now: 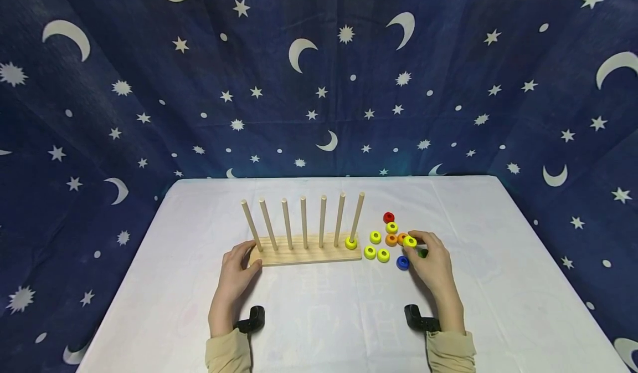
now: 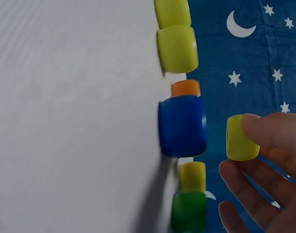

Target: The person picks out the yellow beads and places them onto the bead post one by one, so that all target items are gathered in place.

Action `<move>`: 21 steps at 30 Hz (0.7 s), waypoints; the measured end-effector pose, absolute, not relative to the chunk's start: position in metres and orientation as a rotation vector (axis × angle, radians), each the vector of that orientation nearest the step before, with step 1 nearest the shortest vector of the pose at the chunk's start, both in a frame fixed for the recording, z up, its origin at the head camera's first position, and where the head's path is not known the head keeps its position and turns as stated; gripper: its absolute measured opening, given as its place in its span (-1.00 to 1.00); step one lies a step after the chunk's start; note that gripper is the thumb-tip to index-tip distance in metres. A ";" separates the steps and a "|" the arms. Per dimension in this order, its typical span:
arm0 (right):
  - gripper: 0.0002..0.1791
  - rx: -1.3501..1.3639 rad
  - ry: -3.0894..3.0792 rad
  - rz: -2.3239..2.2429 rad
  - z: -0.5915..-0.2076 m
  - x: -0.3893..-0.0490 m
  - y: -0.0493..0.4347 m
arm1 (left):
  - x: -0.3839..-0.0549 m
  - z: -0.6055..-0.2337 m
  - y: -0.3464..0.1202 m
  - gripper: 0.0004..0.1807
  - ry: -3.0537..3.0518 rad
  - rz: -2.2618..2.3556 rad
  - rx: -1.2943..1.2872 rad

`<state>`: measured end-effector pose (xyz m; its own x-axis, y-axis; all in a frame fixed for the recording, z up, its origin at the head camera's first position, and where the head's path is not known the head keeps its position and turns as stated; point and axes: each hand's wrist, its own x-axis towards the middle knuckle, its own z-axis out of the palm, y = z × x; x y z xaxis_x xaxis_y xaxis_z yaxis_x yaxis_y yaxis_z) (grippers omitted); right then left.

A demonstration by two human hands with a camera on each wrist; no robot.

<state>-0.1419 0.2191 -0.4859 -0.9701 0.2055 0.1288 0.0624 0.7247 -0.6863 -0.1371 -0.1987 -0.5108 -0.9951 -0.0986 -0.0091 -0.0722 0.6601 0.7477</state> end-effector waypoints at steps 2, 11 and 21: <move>-0.59 -0.208 -2.721 1.080 -0.483 -0.141 0.218 | -0.137 -0.511 -0.199 -0.43 -2.830 -1.278 0.143; -0.61 -0.115 -2.602 1.102 -0.468 -0.134 0.218 | -0.137 -0.511 -0.197 -0.42 -2.834 -1.291 0.145; -0.62 0.023 -2.532 1.114 -0.447 -0.137 0.201 | -0.137 -0.511 -0.198 -0.42 -2.853 -1.280 0.165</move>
<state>-0.1374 0.2014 -0.4468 -0.9302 0.1330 0.3420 -0.1621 0.6871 -0.7083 -0.1367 -0.1979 -0.5105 -0.9944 -0.0999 -0.0342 -0.0920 0.6602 0.7454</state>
